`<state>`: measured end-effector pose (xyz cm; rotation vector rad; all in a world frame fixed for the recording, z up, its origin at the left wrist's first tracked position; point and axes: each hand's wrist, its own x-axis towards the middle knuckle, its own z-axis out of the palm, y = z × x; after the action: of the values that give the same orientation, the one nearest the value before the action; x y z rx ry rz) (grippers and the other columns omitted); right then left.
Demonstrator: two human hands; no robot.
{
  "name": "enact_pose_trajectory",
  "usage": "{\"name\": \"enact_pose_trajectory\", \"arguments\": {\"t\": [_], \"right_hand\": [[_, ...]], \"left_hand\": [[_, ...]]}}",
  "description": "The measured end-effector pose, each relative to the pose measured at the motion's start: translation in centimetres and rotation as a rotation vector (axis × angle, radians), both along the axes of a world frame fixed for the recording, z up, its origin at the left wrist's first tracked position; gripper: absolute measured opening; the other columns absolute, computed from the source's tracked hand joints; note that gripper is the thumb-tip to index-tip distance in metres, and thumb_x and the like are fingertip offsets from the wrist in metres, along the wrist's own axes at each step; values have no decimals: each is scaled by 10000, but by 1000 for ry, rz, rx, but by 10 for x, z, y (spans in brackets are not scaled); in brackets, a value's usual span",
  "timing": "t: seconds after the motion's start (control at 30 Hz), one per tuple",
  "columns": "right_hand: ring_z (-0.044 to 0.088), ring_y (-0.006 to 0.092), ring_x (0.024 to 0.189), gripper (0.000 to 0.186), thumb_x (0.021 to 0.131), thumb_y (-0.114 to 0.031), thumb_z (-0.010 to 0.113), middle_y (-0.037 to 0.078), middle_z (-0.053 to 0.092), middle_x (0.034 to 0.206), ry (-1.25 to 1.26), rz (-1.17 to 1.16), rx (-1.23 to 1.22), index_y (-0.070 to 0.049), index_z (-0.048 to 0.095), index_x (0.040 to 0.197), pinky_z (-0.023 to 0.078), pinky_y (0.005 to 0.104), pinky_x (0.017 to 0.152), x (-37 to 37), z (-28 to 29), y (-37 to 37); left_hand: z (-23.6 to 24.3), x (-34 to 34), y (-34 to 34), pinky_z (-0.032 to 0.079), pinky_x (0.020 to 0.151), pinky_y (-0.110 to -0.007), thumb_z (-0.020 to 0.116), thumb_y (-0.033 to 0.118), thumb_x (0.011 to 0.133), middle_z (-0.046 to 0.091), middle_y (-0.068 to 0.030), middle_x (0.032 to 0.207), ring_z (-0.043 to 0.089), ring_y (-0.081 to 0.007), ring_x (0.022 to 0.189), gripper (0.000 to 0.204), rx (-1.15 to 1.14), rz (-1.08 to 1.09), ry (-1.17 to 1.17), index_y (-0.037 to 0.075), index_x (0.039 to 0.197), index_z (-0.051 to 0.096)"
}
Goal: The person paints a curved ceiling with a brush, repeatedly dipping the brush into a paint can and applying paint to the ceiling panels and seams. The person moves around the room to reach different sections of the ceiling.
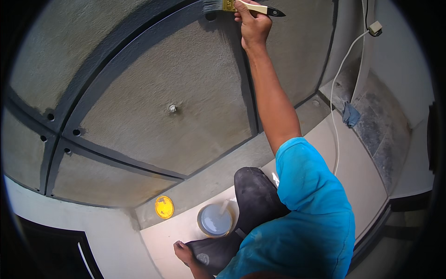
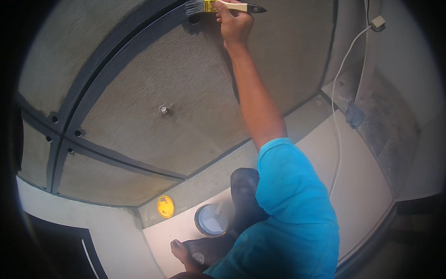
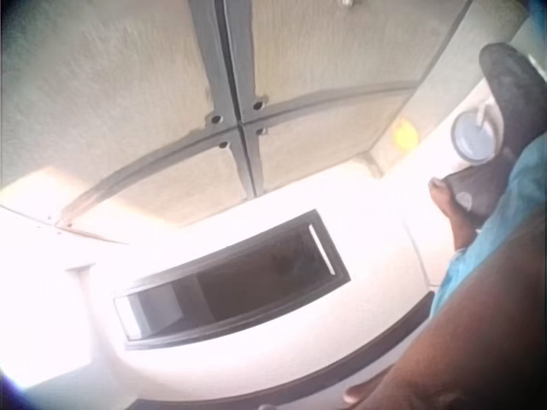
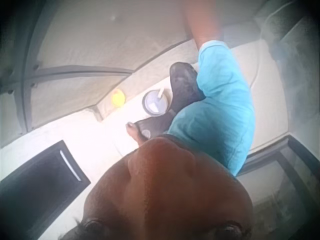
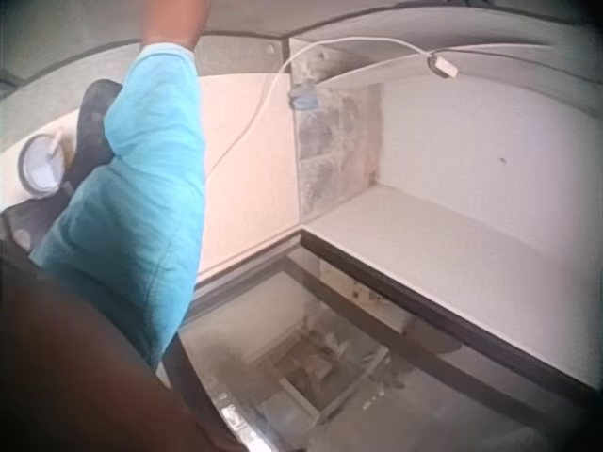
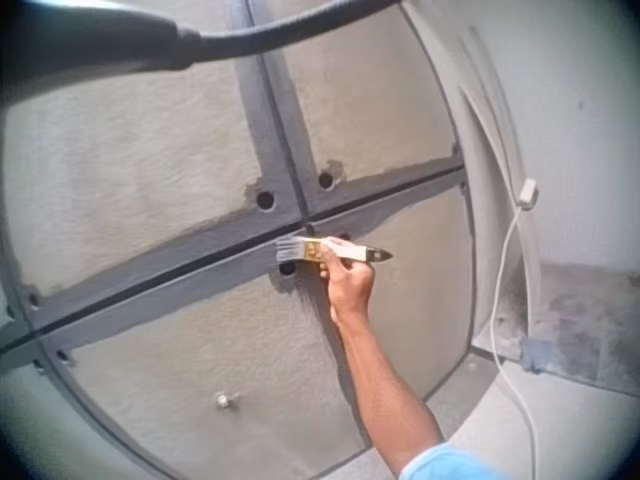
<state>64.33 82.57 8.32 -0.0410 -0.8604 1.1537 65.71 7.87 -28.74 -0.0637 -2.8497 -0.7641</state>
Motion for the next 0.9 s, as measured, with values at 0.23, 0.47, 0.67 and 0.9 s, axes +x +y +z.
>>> {"name": "enact_pose_trajectory", "arguments": {"t": [0.23, 0.47, 0.67, 0.9], "right_hand": [[638, 88, 717, 244, 929, -94, 764, 41, 708, 921, 147, 63, -66, 34, 690, 1124, 511, 220, 614, 16, -2, 4], [671, 128, 714, 246, 874, -107, 818, 49, 707, 888, 275, 177, -188, 5, 706, 1063, 577, 256, 640, 15, -23, 15], [662, 140, 795, 298, 868, -106, 803, 76, 684, 960, 282, 209, -322, 35, 669, 1094, 559, 259, 670, 7, -22, -19], [658, 152, 747, 279, 862, -107, 816, 66, 679, 899, 433, 311, -445, -14, 671, 1081, 576, 286, 683, -11, -40, -17]], "left_hand": [[-3, -6, -7, 522, 786, -447, 593, 126, 941, 689, -226, 921, 662, -389, 840, 177, -18, -29, -3, -40, 991, 630], [-1, -4, -1, 523, 815, -449, 589, 121, 942, 693, -232, 939, 666, -404, 872, 180, -26, -3, -20, -43, 1004, 631], [-8, -7, -4, 510, 805, -458, 585, 106, 942, 675, -217, 914, 655, -395, 857, 145, -29, 8, -21, -24, 984, 632], [-2, -6, 10, 519, 811, -447, 582, 135, 957, 684, -236, 929, 655, -406, 854, 190, 23, -62, -24, -43, 1007, 628]]}}
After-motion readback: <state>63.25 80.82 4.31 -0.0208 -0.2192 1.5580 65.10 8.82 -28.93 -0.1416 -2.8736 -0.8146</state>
